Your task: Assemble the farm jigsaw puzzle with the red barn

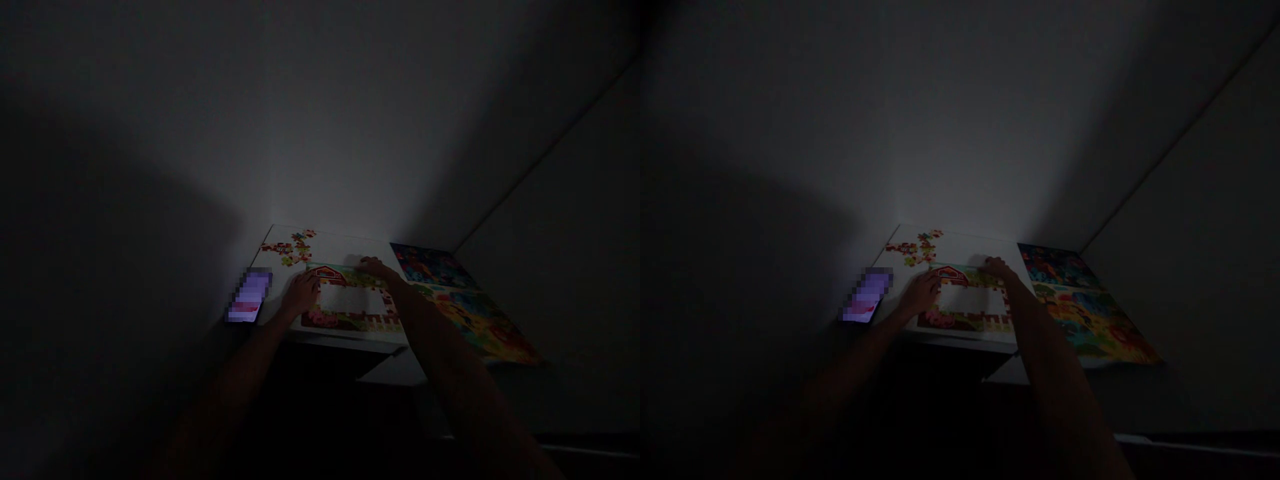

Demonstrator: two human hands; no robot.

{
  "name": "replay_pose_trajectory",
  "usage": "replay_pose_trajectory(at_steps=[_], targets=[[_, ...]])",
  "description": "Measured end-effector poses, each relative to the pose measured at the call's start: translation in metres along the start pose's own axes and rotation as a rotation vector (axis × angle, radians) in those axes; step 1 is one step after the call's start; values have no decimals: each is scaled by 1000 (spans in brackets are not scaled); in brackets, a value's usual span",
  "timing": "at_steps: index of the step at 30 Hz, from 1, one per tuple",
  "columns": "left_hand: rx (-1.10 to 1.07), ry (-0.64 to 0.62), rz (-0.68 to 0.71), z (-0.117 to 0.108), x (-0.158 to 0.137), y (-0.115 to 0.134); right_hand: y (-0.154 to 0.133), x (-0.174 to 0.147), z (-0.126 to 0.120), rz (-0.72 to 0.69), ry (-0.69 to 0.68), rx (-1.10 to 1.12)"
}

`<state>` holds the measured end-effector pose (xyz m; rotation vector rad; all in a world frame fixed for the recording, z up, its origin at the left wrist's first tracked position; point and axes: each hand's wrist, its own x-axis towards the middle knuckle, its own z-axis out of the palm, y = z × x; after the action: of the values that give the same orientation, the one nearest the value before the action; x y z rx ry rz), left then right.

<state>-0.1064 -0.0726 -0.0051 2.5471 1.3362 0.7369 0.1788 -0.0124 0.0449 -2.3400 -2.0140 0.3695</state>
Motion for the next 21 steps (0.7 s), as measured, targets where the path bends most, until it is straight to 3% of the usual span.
replay_pose_trajectory(at_steps=[5,10,21], targets=[[-23,11,11,-1,0,-2,-53,42,16,-165,40,94],[-21,21,-2,0,-4,1,-91,57,35,-330,85,209],[-4,34,-29,-4,-6,9,-83,60,61,-373,175,404]])
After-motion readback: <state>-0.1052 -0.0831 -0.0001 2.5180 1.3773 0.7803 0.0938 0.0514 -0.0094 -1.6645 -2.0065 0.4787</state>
